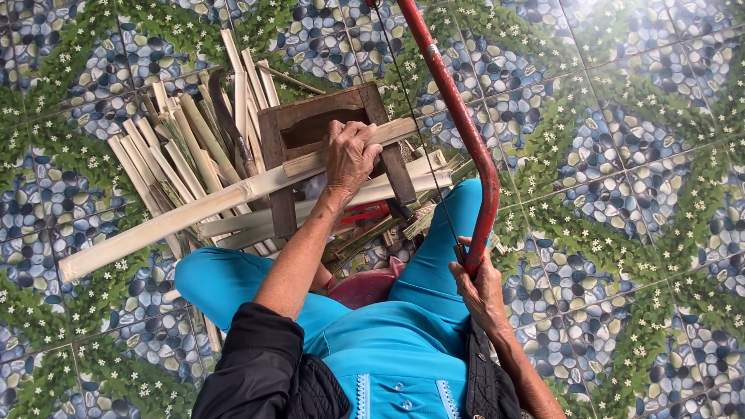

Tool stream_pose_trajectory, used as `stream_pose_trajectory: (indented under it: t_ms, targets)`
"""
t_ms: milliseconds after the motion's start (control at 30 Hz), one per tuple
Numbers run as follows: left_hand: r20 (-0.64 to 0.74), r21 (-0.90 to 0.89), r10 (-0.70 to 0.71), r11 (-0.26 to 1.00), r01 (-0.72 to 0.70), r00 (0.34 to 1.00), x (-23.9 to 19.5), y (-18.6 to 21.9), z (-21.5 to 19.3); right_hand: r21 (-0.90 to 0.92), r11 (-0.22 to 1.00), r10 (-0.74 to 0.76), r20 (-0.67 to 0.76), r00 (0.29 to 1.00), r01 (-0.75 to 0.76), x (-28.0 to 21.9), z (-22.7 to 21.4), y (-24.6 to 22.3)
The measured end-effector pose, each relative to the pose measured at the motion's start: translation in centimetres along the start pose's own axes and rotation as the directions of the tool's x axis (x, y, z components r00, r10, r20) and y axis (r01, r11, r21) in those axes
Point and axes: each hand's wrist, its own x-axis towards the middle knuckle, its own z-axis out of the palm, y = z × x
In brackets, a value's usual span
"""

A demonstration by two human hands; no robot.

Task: The person sits cross-legged on a tiled floor and uses a red bow saw to cut a piece of light-colored wood held in a wooden vise. They repeatedly saw back and forth to shorten the wood piece.

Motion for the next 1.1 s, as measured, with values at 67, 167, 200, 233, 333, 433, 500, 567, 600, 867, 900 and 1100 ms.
stream_pose_trajectory:
  t_ms: [67,167,200,233,333,433,500,567,600,867,900,1100]
  targets:
    - [-0.003,0.028,0.024,0.999,-0.024,1.0,-0.3,-0.2,0.4,-0.021,1.0,0.007,0.0,1.0,-0.007,0.0,0.0,0.2]
    - [-0.011,0.191,0.096,0.977,-0.092,0.995,-0.8,-0.1,0.9,-0.056,0.998,-0.016,0.008,1.0,0.017,0.0,0.0,0.4]
    - [-0.021,0.241,0.142,0.961,-0.133,0.99,-1.1,-0.1,1.0,-0.051,0.999,-0.017,0.008,1.0,0.017,0.0,0.0,0.3]
    - [-0.029,0.291,0.188,0.941,-0.171,0.982,-1.5,-0.1,1.1,-0.047,0.999,-0.017,0.008,1.0,0.018,0.1,0.0,0.2]
    - [-0.062,0.35,0.257,0.911,-0.22,0.964,-1.5,1.0,-0.5,0.0,1.0,-0.023,0.006,1.0,0.023,0.2,0.0,0.4]
    - [-0.132,0.452,0.339,0.857,-0.247,0.932,-1.8,0.8,0.2,0.018,0.999,-0.05,-0.026,0.998,0.05,0.0,0.1,0.0]
    - [-0.157,0.471,0.347,0.849,-0.239,0.925,-2.0,0.4,0.9,0.021,0.998,-0.055,-0.034,0.998,0.056,0.2,0.0,0.0]
    - [-0.177,0.486,0.363,0.84,-0.239,0.915,-2.1,0.1,1.8,0.027,0.998,-0.057,-0.052,0.997,0.058,0.3,-0.2,-0.5]
    - [-0.176,0.488,0.367,0.838,-0.243,0.914,-2.2,-0.3,2.2,0.038,0.997,-0.067,-0.05,0.997,0.069,0.3,-0.1,-1.0]
    - [-0.173,0.472,0.343,0.852,-0.228,0.923,-2.2,-1.0,3.6,0.195,0.971,-0.159,0.113,0.981,0.135,-0.1,0.8,-1.1]
    - [-0.173,0.471,0.346,0.852,-0.231,0.922,-2.1,-1.0,3.6,0.277,0.953,-0.173,0.175,0.969,0.12,-0.1,0.9,-1.0]
    - [-0.16,0.498,0.336,0.839,-0.218,0.928,-2.0,-0.3,3.0,0.336,0.927,-0.266,0.268,0.926,0.169,-0.4,3.6,-1.9]
